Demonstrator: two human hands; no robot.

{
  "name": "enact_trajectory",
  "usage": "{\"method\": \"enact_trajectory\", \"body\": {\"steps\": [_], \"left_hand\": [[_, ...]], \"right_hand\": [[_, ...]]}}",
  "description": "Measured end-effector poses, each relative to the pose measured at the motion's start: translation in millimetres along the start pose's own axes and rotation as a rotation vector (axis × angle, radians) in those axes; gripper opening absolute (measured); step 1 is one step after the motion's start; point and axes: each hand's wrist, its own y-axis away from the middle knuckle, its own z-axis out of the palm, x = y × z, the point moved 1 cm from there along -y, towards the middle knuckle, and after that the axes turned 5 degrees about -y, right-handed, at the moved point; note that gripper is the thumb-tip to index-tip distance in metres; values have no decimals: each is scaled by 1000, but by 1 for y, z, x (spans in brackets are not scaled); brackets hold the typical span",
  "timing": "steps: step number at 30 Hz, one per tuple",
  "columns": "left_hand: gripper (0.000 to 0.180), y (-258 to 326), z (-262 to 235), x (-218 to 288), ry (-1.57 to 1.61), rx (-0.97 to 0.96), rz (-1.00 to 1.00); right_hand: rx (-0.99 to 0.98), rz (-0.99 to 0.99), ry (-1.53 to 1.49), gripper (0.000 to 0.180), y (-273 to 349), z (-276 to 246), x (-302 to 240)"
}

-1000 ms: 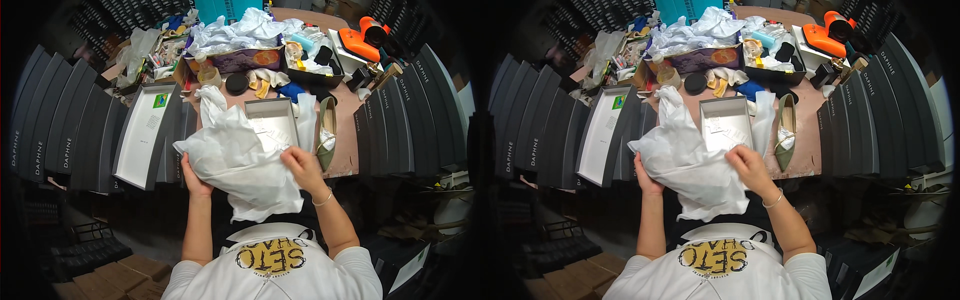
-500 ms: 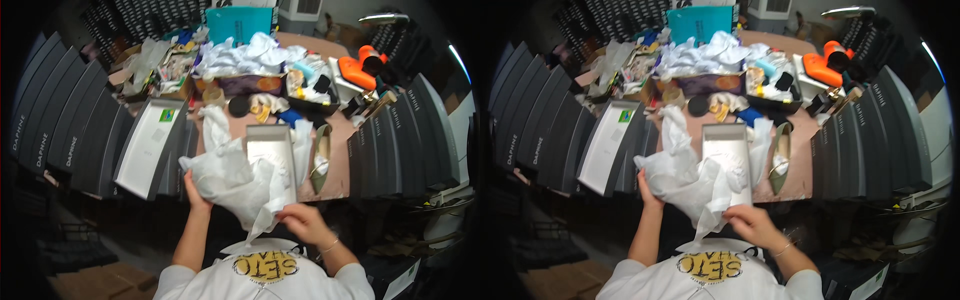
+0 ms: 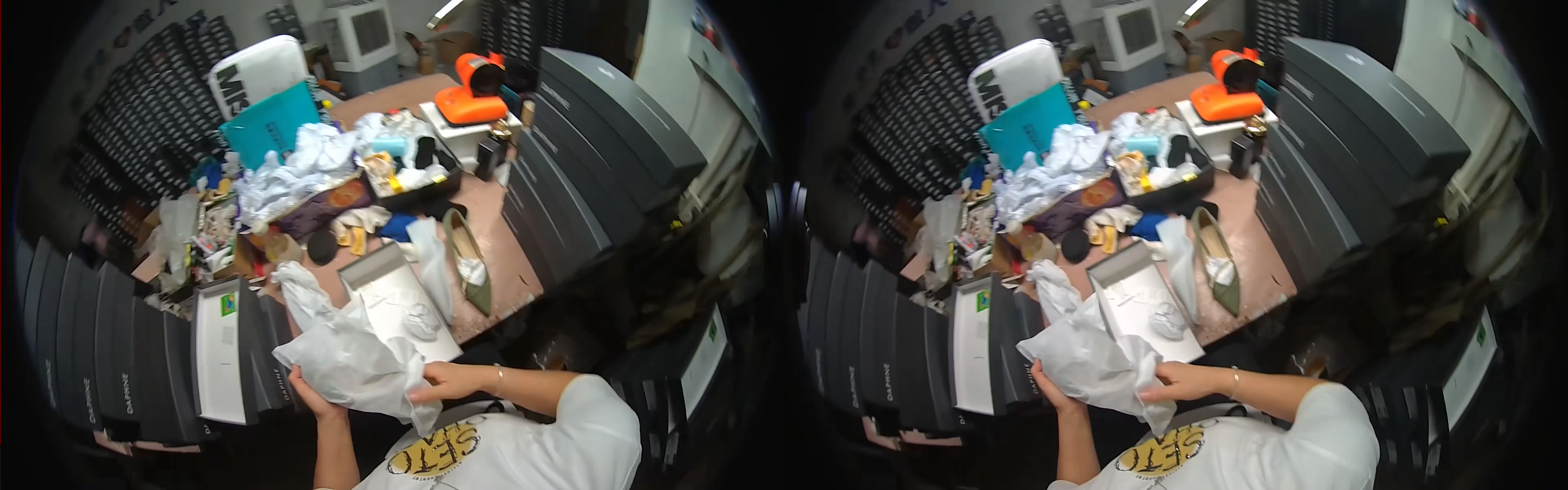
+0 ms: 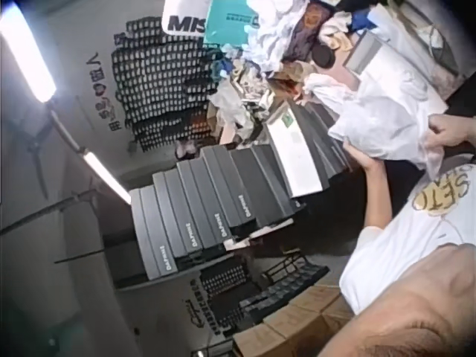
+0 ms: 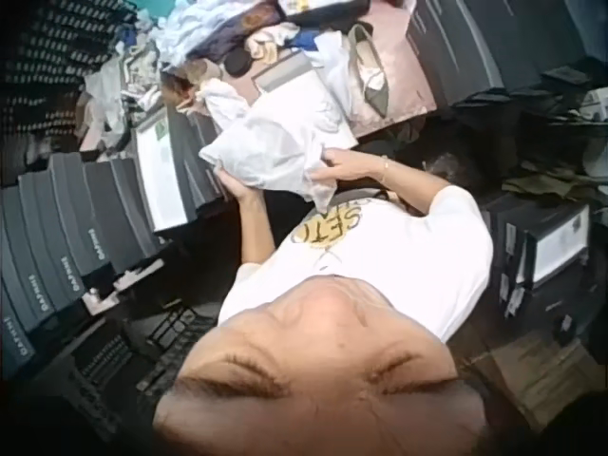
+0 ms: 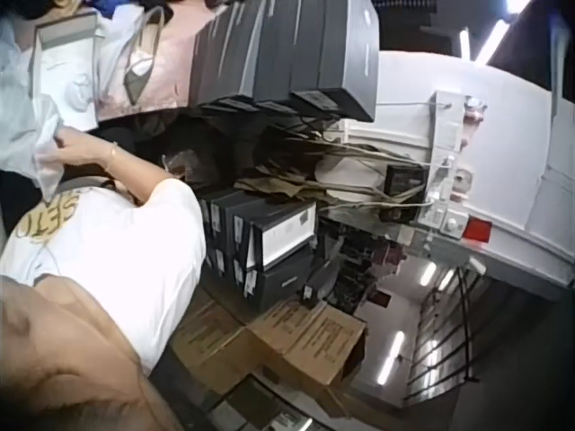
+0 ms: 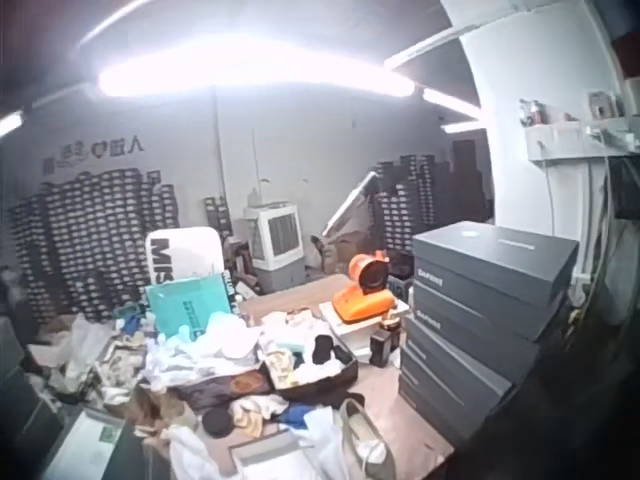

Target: Inspecting and packing high-heeled shoes into boxes with tissue paper and foam.

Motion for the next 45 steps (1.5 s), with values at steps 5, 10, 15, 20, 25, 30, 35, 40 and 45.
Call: {"method": "enact_trajectory", "body": {"steps": [5,10,15,20,25,30,35,40,45], "left_hand": [[44,-11,22,29,1,-91,52],[40,-23,4,89,95,285,447],[53,20,37,113,-554,56,1797],[66,-44,0,-3,-1559,-414,704],[65,14,27,-67,110,-210,-347],[68,33,11,-41,64,-342,-363],[73,32,0,-37,205,-248,-387],[68,37,15,-42,151,-234,-366],[47,38,17,-45,55,-186,-236]], "right_hand": [[-55,-102,-245,69,25,-5,-1],[75,-51,-238,60,76,-38,-34],[498,-29,-67,50,102,-42,-53],[616,-247,414,55,49,-25,-40],[179,-243,399,68,-1,-14,-56],[388,54,1615,50,-71,-89,24],[332,162,1080,35,-91,-67,25],[528,-327,738,40,-61,-9,-71],[342,-349,724,52,-65,20,-63]]}}
